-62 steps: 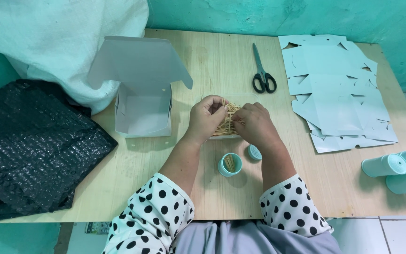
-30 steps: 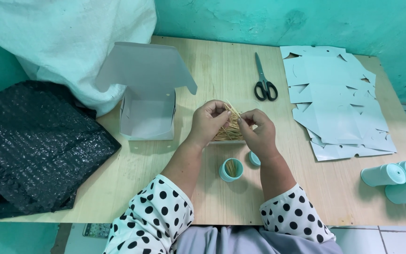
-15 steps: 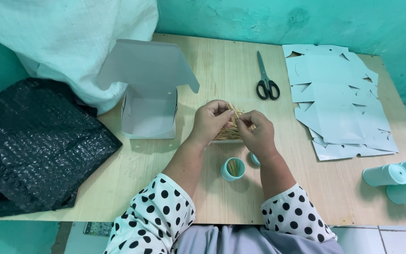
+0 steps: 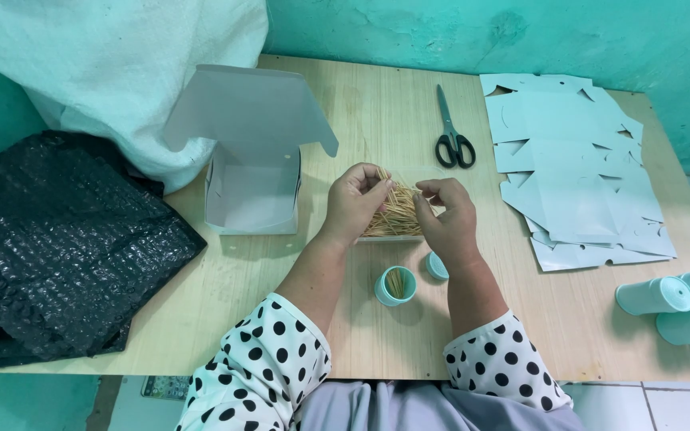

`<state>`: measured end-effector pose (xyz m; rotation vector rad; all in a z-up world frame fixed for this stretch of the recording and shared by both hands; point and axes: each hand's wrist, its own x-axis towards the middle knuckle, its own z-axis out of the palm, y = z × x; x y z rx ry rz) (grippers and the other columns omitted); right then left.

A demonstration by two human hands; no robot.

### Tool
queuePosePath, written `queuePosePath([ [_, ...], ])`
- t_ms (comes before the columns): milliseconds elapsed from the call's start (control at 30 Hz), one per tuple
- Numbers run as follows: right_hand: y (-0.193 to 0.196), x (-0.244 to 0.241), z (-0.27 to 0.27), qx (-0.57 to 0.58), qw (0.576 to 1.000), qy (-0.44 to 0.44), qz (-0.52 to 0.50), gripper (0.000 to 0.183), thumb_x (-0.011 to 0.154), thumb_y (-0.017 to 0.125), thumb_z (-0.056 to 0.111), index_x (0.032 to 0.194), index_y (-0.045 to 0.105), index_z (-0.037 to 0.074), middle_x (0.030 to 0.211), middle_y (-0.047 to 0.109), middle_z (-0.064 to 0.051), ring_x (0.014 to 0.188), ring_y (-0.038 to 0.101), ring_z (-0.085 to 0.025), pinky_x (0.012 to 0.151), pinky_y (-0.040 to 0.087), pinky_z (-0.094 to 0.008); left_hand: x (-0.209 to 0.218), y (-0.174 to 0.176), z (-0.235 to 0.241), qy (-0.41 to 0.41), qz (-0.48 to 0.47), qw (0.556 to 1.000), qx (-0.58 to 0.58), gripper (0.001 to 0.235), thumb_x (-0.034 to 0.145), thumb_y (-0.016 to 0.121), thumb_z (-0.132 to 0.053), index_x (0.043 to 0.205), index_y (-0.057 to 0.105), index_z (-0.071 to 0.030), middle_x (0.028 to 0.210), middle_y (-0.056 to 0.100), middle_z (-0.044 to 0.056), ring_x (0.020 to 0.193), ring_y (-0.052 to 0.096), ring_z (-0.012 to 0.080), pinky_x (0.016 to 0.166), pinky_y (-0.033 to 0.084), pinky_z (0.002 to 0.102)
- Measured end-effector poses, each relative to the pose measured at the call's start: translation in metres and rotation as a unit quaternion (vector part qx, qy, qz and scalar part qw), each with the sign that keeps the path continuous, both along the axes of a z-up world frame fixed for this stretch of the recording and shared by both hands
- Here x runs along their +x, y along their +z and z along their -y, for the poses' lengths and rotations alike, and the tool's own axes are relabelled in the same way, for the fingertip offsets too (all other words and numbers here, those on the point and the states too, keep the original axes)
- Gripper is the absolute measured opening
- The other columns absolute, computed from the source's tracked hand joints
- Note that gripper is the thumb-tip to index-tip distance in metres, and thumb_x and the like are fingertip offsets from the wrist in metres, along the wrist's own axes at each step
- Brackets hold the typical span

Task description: The person opens a small light-blue plastic container and repeatedly picks toothpicks from a clear plastic bin, placing them into the container. The person continues filling the container with toothpicks throughout the clip.

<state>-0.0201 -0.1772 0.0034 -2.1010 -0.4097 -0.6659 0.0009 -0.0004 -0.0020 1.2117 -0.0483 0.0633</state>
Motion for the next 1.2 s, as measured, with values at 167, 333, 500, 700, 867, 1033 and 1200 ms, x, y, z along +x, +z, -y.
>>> queuePosePath([
  [167, 0.014, -0.007, -0.007, -0.054, 0.995, 0.081, 0.033, 0.041, 0.083, 0.084, 0.002, 0.122, 0.071, 0.006, 0.103, 0.065, -0.011, 0.099, 0.064, -0.029, 0.089, 0.054, -0.042, 0.0, 0.0, -0.001, -0.011, -0.002, 1.0, 0.011, 0.011, 0.091, 0.073, -0.006, 0.1, 0.072, -0.001, 0.074, 0.068, 0.01, 0.065, 0.066, 0.0104, 0.057, 0.06, 0.024],
  [333, 0.023, -0.009, -0.006, -0.086, 0.988, 0.13, 0.009, 0.081, 0.069, 0.092, 0.002, 0.142, 0.056, -0.001, 0.125, 0.059, -0.022, 0.12, 0.059, -0.042, 0.104, 0.048, -0.055, 0.003, -0.011, 0.0, -0.046, -0.013, 0.998, 0.039, 0.012, 0.088, 0.077, -0.01, 0.097, 0.074, -0.003, 0.074, 0.07, 0.007, 0.066, 0.067, 0.0089, 0.058, 0.061, 0.023],
  [500, 0.026, -0.011, -0.005, -0.112, 0.982, 0.151, -0.009, 0.101, 0.061, 0.097, 0.005, 0.149, 0.048, 0.004, 0.133, 0.054, -0.025, 0.128, 0.057, -0.047, 0.108, 0.047, -0.06, -0.005, 0.008, -0.004, -0.119, -0.024, 0.988, 0.097, 0.014, 0.085, 0.081, -0.011, 0.097, 0.076, -0.004, 0.073, 0.07, 0.005, 0.068, 0.062, 0.007, 0.057, 0.055, 0.022],
  [700, 0.016, -0.005, -0.001, -0.117, 0.981, 0.153, 0.009, 0.095, 0.066, 0.096, 0.009, 0.149, 0.05, 0.005, 0.133, 0.055, -0.021, 0.134, 0.054, -0.043, 0.112, 0.044, -0.058, -0.01, 0.019, -0.008, -0.128, -0.033, 0.987, 0.095, 0.022, 0.085, 0.08, -0.01, 0.106, 0.078, -0.004, 0.079, 0.072, 0.004, 0.076, 0.062, 0.0061, 0.062, 0.057, 0.022],
  [867, 0.023, -0.006, -0.001, -0.107, 0.981, 0.164, -0.004, 0.097, 0.063, 0.097, 0.006, 0.149, 0.051, 0.006, 0.135, 0.053, -0.022, 0.123, 0.06, -0.043, 0.103, 0.051, -0.056, -0.007, 0.016, -0.008, -0.131, -0.041, 0.986, 0.094, 0.025, 0.083, 0.081, -0.009, 0.107, 0.078, -0.002, 0.08, 0.073, 0.007, 0.076, 0.065, 0.0091, 0.062, 0.06, 0.023],
  [1033, 0.023, -0.008, -0.001, -0.1, 0.979, 0.179, -0.019, 0.099, 0.062, 0.097, 0.006, 0.149, 0.05, 0.006, 0.136, 0.052, -0.022, 0.121, 0.062, -0.043, 0.101, 0.053, -0.055, -0.004, 0.005, -0.007, -0.134, -0.042, 0.986, 0.091, 0.022, 0.083, 0.08, -0.007, 0.104, 0.078, -0.003, 0.081, 0.072, 0.007, 0.076, 0.065, 0.0088, 0.063, 0.062, 0.022],
  [1200, 0.02, -0.009, -0.003, -0.097, 0.979, 0.179, -0.016, 0.112, 0.059, 0.099, 0.006, 0.154, 0.04, 0.004, 0.137, 0.05, -0.024, 0.111, 0.065, -0.043, 0.098, 0.055, -0.056, 0.003, -0.014, -0.004, -0.128, -0.049, 0.987, 0.078, 0.022, 0.082, 0.082, -0.009, 0.103, 0.078, -0.002, 0.079, 0.072, 0.009, 0.073, 0.067, 0.0108, 0.059, 0.063, 0.022],
])
